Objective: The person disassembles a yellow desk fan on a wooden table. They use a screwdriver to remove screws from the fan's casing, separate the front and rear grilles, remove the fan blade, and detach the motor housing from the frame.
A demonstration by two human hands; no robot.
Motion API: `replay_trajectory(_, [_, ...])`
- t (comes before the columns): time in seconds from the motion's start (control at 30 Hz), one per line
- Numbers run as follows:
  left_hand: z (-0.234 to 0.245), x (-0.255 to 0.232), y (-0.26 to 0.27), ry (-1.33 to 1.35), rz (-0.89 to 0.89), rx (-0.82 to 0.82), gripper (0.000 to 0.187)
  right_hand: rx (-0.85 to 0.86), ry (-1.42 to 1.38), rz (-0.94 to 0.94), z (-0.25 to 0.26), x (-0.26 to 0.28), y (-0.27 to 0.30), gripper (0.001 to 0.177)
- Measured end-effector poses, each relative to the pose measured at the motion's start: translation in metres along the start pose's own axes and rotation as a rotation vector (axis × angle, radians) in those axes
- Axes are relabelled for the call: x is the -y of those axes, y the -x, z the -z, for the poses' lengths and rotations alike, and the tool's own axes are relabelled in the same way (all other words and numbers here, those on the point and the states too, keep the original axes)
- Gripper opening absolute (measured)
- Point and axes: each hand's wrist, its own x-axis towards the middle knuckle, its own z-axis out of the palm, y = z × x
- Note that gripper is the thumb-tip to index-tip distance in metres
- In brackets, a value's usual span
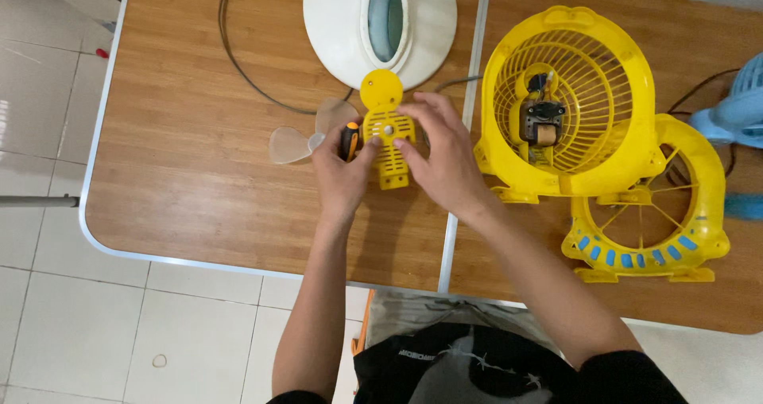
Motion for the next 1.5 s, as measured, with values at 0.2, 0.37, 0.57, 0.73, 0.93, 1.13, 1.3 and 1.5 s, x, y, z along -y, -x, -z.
replay_trajectory(0.2, [-0.019, -0.005, 0.017, 0.038, -0.126, 0.061, 0.037, -0.058, 0.015, 0.023, 0.001, 0.006, 0.024, 0.034])
replay_trajectory(0.37, [-0.023, -0.011, 0.030, -0.038, -0.106, 0.146, 0.037, -0.117, 0.035, 0.030, 0.010, 0.000, 0.036, 0.024])
replay_trajectory(0.57, [-0.019, -0.020, 0.040, -0.001, -0.127, 0.231, 0.044, -0.159, -0.002, 0.055, 0.016, -0.001, 0.044, 0.017])
replay_trajectory(0.73, [-0.014, -0.026, 0.045, -0.043, -0.137, 0.268, 0.060, -0.117, 0.075, 0.067, 0.012, 0.005, 0.045, 0.013])
replay_trajectory(0.93, [-0.013, -0.020, 0.043, -0.005, -0.148, 0.265, 0.062, -0.045, 0.018, 0.088, 0.014, -0.002, 0.033, 0.017])
replay_trajectory(1.13, [-0.009, -0.015, 0.040, 0.065, -0.131, 0.264, 0.062, -0.009, -0.013, 0.036, 0.012, -0.002, 0.027, 0.015])
replay_trajectory(1.3, [-0.010, -0.014, 0.038, 0.115, -0.156, 0.257, 0.063, -0.023, 0.037, 0.030, 0.006, 0.001, 0.023, 0.016])
replay_trajectory(1.5, [-0.011, -0.016, 0.037, 0.177, -0.065, 0.264, 0.062, -0.013, 0.036, -0.026, 0.008, 0.000, 0.019, 0.018])
